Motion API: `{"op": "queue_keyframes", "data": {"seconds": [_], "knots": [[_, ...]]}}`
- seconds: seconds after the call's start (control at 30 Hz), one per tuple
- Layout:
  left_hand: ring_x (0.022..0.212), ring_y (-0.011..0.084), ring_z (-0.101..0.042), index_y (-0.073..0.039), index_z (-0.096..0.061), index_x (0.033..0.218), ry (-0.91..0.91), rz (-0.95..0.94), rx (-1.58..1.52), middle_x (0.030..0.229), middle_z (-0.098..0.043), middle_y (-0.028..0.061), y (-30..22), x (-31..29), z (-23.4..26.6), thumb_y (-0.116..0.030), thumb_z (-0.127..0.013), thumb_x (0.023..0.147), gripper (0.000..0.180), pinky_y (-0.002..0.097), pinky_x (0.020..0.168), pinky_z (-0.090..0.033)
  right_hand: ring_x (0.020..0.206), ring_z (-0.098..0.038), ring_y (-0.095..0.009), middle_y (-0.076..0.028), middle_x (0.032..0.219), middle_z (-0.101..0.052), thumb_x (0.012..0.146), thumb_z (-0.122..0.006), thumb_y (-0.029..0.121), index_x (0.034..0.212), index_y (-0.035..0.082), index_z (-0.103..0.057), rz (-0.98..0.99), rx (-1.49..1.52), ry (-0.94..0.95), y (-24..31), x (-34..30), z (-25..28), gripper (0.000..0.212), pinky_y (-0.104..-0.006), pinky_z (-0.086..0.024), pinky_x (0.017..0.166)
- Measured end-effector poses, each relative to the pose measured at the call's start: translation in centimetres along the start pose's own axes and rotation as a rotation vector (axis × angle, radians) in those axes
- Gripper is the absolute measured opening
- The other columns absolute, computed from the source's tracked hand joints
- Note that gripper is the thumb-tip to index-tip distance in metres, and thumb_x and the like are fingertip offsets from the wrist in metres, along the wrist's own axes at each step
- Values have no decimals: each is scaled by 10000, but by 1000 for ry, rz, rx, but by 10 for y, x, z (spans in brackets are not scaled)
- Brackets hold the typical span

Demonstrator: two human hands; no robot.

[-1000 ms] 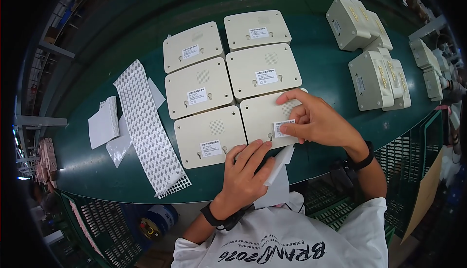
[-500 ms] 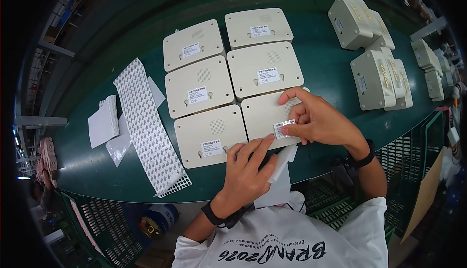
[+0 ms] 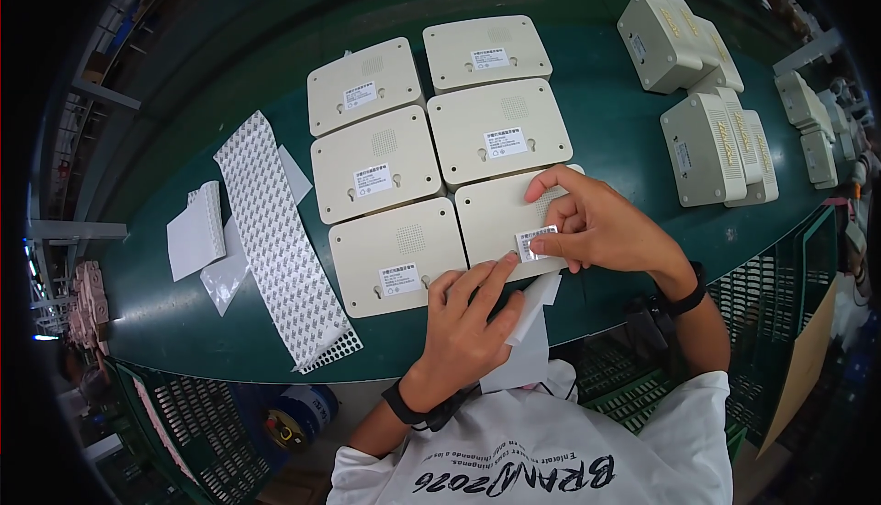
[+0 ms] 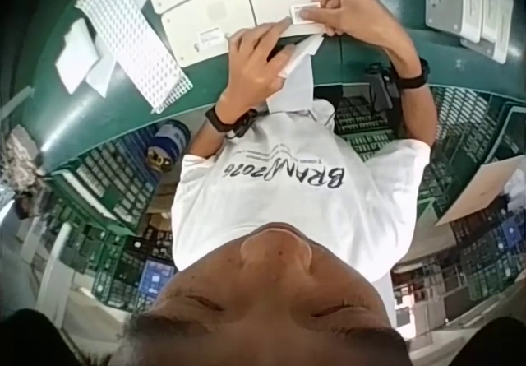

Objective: The person peels labels from a sheet and sticks them onto the back of plastic enclosures. After moving the enclosures into a green crate, the person peels small adhesive pads from a strip and presses them onto the corners of the enclosures.

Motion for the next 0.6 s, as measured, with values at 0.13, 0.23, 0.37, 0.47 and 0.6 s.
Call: {"op": "queue_keyframes", "data": {"seconds": [0.13,0.23,0.37,0.47,0.6], "knots": [[1122,315,-596,-40,-708,952,-1,0,-8,1335,-625,187,0,0,0,-49,-697,565,387,442,906,-394,527,-551,-69,-12,674,-567,892,-743,14,1210,46,-463,-2,19,-2,-1,0,1,425,-229,-380,466],[1122,314,-598,-40,-708,952,4,0,-9,1339,-624,187,1,0,1,-49,-695,564,388,442,906,-394,524,-549,-69,-11,671,-568,889,-747,15,1203,47,-463,-1,12,-8,1,0,0,424,-227,-382,464],[1123,313,-598,-38,-709,953,0,2,-16,1344,-622,189,1,0,0,-52,-693,565,389,443,907,-393,520,-548,-69,-9,665,-567,884,-753,18,1197,47,-464,-2,6,-15,2,0,-1,427,-226,-385,461],[1128,313,-598,-38,-709,958,2,2,-16,1345,-622,191,1,0,1,-53,-692,564,395,443,910,-393,518,-548,-69,-8,661,-565,881,-756,19,1194,47,-463,-6,4,-14,2,1,0,429,-225,-385,460],[1132,312,-597,-38,-712,956,12,9,-24,1344,-622,190,0,0,2,-56,-688,565,392,442,913,-392,516,-550,-69,-8,661,-566,879,-757,16,1190,47,-463,-10,22,-12,0,1,0,429,-224,-384,457]]}}
Point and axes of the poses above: each hand's wrist, its own x-axis towards the middle knuckle, its own z-axis out of the back of the hand, y = z × x, the point moved 1 cm from there along x, towards the middle knuckle
